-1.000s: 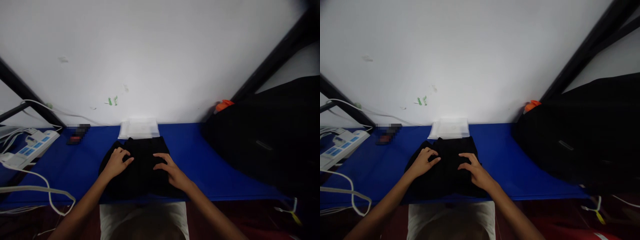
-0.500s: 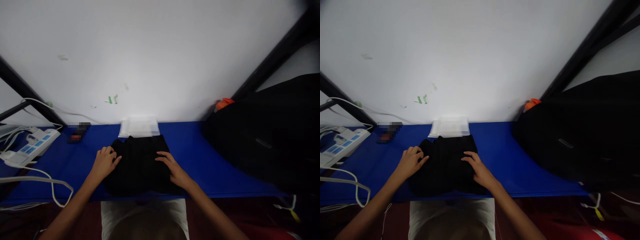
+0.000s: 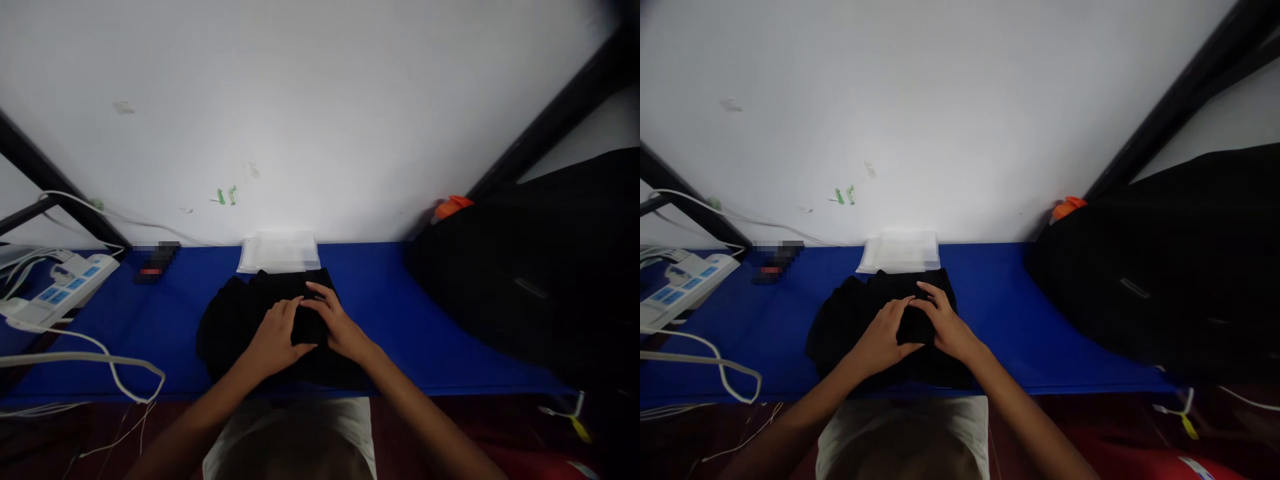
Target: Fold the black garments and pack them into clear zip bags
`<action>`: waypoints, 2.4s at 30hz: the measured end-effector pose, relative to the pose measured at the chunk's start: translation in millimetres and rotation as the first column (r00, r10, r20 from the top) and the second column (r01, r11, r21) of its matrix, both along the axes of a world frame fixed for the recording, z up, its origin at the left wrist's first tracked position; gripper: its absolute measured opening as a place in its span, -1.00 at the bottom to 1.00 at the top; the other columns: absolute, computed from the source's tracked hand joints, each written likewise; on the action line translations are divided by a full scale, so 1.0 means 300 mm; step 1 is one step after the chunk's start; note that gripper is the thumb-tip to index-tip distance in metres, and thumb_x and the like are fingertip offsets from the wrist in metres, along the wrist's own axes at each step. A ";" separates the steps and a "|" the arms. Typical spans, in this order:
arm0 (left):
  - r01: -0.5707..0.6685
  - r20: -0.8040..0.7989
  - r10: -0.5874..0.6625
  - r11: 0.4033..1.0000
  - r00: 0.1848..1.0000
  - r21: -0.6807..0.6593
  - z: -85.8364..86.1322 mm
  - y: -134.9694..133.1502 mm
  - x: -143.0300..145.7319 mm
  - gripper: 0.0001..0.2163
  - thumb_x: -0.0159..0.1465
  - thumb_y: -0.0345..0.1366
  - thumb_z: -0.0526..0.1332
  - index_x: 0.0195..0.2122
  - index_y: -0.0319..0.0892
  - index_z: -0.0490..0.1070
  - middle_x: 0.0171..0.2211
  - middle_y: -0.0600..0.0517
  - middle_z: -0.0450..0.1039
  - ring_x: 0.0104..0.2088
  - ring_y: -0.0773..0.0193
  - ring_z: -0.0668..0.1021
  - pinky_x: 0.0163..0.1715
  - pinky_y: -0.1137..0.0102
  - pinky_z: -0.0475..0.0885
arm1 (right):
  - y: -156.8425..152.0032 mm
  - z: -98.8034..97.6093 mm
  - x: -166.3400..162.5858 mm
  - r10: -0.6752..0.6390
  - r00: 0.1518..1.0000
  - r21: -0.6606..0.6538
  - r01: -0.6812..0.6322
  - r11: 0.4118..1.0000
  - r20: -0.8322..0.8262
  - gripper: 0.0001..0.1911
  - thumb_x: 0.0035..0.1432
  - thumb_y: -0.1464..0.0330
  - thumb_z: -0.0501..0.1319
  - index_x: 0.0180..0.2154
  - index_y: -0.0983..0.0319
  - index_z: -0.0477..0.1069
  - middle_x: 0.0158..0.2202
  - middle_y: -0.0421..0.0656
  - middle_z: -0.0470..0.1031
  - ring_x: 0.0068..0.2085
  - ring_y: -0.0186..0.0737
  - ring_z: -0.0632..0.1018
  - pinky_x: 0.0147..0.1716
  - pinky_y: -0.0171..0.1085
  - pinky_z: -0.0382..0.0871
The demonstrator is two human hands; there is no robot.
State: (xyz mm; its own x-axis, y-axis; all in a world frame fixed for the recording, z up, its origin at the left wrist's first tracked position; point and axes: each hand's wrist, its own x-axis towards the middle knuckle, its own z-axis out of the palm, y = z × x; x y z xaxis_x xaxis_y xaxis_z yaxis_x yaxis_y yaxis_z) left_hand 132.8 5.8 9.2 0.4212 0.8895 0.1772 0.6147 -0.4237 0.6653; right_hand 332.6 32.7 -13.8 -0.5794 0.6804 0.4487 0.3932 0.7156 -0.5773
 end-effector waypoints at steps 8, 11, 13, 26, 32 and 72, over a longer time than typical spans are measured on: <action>-0.219 0.130 0.222 0.975 0.966 -0.040 -0.014 -0.014 -0.185 -0.34 0.08 -0.48 0.23 0.22 -0.04 0.13 0.12 -0.08 0.29 0.10 0.05 0.42 0.13 0.09 0.34 | 0.010 -0.058 0.082 -0.071 0.997 -0.098 0.070 0.993 -0.008 -0.31 -0.07 0.72 0.01 0.09 0.14 0.28 0.13 0.00 0.29 0.13 -0.07 0.41 0.11 0.05 0.33; -0.370 -0.005 0.370 0.929 0.929 0.013 -0.038 -0.041 -0.276 -0.26 0.08 -0.42 0.23 0.30 -0.07 -0.02 0.13 -0.14 0.25 0.13 -0.03 0.39 0.08 0.05 0.37 | 0.025 -0.057 0.102 -0.051 0.998 -0.041 0.050 0.998 -0.025 -0.46 -0.05 0.72 0.00 -0.09 0.16 0.37 0.06 -0.02 0.35 0.10 -0.08 0.43 0.06 0.00 0.37; -0.457 -0.081 0.458 0.889 0.885 0.038 -0.054 -0.052 -0.317 -0.23 0.10 -0.39 0.20 0.33 -0.10 -0.10 0.07 -0.15 0.27 0.04 -0.01 0.46 -0.03 0.08 0.45 | 0.038 -0.057 0.107 -0.056 0.998 -0.020 0.056 0.998 -0.027 -0.49 -0.05 0.71 0.00 -0.12 0.16 0.38 0.05 -0.02 0.37 0.09 -0.07 0.43 0.04 0.00 0.37; -0.661 -0.198 0.704 0.709 0.682 0.246 0.025 -0.005 -0.470 -0.43 0.22 -0.26 0.12 0.25 -0.23 0.06 -0.10 -0.14 0.40 -0.11 0.00 0.51 -0.04 0.09 0.42 | 0.109 -0.027 0.203 -0.092 0.993 0.040 0.089 0.995 0.078 -0.41 -0.02 0.67 0.00 0.00 0.14 0.39 0.14 -0.03 0.36 0.16 -0.07 0.40 0.10 0.04 0.34; -0.038 -0.301 0.140 0.946 0.943 0.322 0.040 0.035 -0.343 -0.65 0.28 -0.29 0.17 0.10 -0.04 0.37 0.16 -0.10 0.28 0.16 -0.01 0.32 0.17 0.05 0.26 | 0.086 0.016 0.209 -0.083 0.994 -0.063 0.087 0.994 0.073 -0.65 0.29 0.47 0.01 0.05 0.12 0.37 0.04 -0.06 0.48 0.08 -0.10 0.49 0.07 -0.01 0.39; -0.440 -0.529 0.512 0.857 0.677 0.267 0.005 0.260 -0.436 -0.72 0.30 -0.37 0.08 0.02 -0.25 0.35 -0.07 -0.22 0.44 -0.02 -0.08 0.47 -0.07 0.12 0.34 | 0.142 0.069 -0.040 -0.343 0.818 0.181 0.291 0.939 0.462 -0.73 0.34 0.21 0.08 -0.07 0.22 0.38 -0.18 0.02 0.47 -0.13 0.04 0.48 -0.17 -0.07 0.41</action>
State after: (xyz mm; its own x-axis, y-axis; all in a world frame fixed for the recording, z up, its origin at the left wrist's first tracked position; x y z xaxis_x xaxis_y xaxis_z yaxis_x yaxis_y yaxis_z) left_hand 2.1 83.9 10.6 -0.0015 0.9874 0.1581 0.9951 -0.0142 0.0979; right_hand 320.7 75.3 6.8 -0.4984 0.8316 0.2450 0.8164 0.5453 -0.1900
